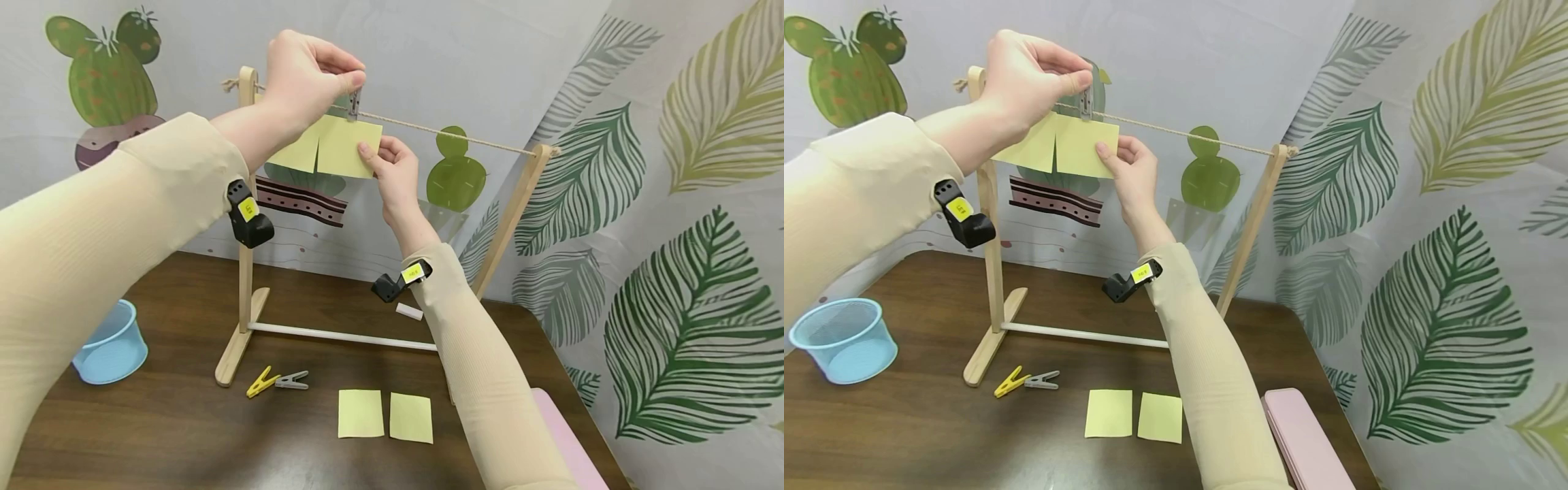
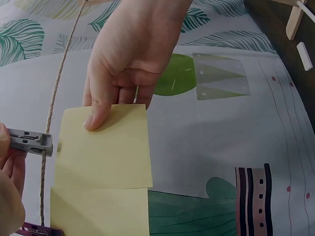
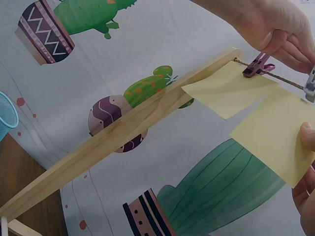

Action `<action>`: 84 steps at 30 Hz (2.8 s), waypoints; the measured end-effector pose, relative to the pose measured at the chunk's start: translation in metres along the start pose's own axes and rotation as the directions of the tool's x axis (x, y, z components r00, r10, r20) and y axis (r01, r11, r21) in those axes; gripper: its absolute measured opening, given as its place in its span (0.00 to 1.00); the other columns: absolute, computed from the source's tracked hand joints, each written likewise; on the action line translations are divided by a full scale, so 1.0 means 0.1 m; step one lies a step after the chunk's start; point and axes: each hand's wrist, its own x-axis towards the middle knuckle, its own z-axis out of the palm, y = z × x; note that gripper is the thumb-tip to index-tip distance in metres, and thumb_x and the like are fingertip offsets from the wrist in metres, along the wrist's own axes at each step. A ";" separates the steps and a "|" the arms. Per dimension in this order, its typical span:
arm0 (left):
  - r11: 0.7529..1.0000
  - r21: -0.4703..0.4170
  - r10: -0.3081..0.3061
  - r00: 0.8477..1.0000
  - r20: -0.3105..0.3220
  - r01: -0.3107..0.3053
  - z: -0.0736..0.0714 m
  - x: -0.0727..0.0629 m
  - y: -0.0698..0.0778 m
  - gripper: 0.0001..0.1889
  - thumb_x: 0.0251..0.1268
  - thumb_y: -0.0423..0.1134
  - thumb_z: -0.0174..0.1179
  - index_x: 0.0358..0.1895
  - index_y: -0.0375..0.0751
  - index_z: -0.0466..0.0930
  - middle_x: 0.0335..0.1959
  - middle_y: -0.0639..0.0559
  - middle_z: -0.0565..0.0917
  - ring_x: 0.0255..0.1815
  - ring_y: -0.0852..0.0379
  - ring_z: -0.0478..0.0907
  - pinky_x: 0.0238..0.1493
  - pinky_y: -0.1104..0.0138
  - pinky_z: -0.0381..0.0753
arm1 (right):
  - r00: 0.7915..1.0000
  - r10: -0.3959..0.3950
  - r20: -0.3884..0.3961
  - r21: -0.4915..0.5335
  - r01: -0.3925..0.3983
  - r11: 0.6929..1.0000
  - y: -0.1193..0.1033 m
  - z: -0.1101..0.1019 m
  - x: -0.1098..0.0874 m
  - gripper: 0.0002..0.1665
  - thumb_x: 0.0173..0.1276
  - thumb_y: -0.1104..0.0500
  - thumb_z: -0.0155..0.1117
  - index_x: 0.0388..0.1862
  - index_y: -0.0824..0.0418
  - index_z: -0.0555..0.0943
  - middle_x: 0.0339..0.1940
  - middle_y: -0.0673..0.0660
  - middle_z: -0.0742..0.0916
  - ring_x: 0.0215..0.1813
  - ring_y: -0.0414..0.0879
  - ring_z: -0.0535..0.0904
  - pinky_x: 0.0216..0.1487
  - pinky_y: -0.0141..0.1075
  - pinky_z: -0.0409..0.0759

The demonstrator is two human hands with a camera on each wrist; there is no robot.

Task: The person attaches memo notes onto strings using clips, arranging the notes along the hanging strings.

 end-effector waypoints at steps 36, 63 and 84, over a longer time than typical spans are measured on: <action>0.978 0.198 0.044 0.996 0.079 -0.059 -0.02 -0.05 -0.04 0.21 0.64 0.47 0.64 0.57 0.43 0.82 0.55 0.47 0.85 0.53 0.62 0.83 0.54 0.73 0.79 | 0.999 -0.027 0.018 0.036 0.026 0.999 -0.05 -0.01 -0.01 0.10 0.65 0.67 0.66 0.44 0.70 0.80 0.29 0.49 0.86 0.31 0.38 0.81 0.37 0.29 0.77; 0.996 0.063 0.061 0.995 0.084 -0.067 -0.05 -0.14 -0.13 0.27 0.63 0.46 0.66 0.64 0.41 0.76 0.60 0.45 0.81 0.59 0.59 0.80 0.60 0.70 0.76 | 1.000 0.006 -0.004 -0.016 -0.006 1.000 0.14 -0.09 -0.07 0.04 0.65 0.68 0.67 0.35 0.60 0.81 0.27 0.48 0.87 0.29 0.35 0.78 0.36 0.28 0.72; 0.928 -0.090 0.366 0.930 0.025 -0.362 0.04 -0.57 -0.30 0.20 0.57 0.34 0.70 0.53 0.32 0.80 0.46 0.40 0.84 0.44 0.63 0.79 0.55 0.70 0.77 | 0.998 0.059 -0.012 -0.005 -0.059 0.998 0.47 -0.32 -0.27 0.05 0.67 0.68 0.64 0.40 0.65 0.80 0.25 0.40 0.86 0.31 0.33 0.82 0.38 0.30 0.73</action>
